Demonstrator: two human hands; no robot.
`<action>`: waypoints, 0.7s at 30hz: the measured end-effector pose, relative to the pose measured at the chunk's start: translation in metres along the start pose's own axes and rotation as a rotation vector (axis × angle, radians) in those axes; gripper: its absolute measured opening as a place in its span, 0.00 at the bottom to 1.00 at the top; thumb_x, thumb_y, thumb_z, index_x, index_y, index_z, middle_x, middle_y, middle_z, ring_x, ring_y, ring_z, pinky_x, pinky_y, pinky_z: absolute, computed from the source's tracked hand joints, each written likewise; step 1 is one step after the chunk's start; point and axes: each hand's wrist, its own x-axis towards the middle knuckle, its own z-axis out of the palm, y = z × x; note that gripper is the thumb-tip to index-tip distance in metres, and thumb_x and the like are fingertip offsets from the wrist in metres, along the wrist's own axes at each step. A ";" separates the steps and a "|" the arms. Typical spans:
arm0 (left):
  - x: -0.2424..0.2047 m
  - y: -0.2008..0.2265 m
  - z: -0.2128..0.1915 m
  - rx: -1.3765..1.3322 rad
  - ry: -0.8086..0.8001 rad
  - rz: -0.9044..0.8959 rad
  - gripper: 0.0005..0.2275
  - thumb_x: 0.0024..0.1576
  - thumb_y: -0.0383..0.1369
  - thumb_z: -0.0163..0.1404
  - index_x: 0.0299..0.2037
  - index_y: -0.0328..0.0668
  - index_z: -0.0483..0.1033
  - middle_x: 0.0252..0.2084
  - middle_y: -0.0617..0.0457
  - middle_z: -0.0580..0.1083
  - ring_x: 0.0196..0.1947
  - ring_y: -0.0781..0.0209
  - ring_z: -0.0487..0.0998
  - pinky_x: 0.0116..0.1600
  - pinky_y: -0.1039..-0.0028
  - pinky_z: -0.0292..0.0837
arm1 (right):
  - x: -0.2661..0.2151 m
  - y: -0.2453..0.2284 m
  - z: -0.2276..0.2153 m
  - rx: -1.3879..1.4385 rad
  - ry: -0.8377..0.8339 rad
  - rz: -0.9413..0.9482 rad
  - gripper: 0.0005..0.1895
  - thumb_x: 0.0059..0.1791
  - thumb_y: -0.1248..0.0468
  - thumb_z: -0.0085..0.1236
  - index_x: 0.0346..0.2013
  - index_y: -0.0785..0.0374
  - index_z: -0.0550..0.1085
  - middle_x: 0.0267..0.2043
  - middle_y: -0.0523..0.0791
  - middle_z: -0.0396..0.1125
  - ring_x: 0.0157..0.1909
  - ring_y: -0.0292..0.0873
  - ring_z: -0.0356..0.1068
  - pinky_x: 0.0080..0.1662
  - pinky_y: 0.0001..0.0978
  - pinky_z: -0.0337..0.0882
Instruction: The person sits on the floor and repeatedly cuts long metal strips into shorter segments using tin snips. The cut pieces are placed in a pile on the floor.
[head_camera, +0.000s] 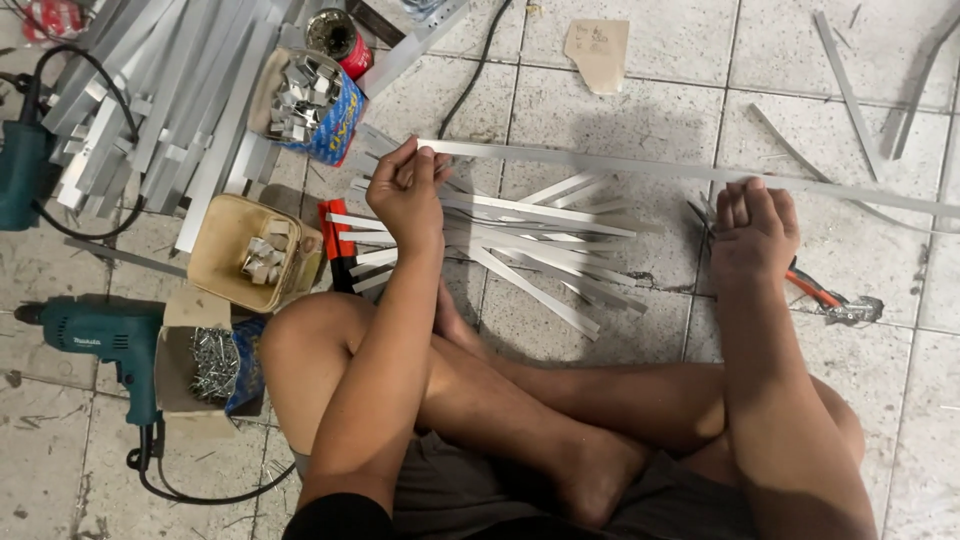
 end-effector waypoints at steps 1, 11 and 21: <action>0.001 -0.002 -0.001 0.000 0.001 0.002 0.08 0.57 0.21 0.54 0.46 0.29 0.78 0.29 0.43 0.79 0.33 0.51 0.86 0.37 0.67 0.88 | 0.001 0.001 0.000 0.001 -0.002 0.001 0.18 0.53 0.72 0.59 0.21 0.57 0.66 0.32 0.45 0.71 0.36 0.38 0.74 0.45 0.26 0.83; 0.004 0.003 -0.002 -0.027 0.058 0.031 0.10 0.56 0.23 0.57 0.47 0.32 0.76 0.28 0.44 0.79 0.31 0.54 0.85 0.37 0.68 0.87 | 0.000 0.002 -0.002 0.023 -0.083 0.030 0.17 0.53 0.71 0.60 0.22 0.55 0.67 0.34 0.45 0.73 0.38 0.39 0.75 0.48 0.28 0.82; 0.007 0.005 -0.002 -0.058 0.110 0.019 0.07 0.57 0.23 0.55 0.44 0.32 0.76 0.29 0.43 0.79 0.29 0.55 0.84 0.35 0.69 0.86 | 0.007 0.005 -0.012 0.047 -0.124 0.072 0.13 0.53 0.71 0.60 0.27 0.55 0.71 0.36 0.44 0.73 0.40 0.40 0.76 0.48 0.29 0.82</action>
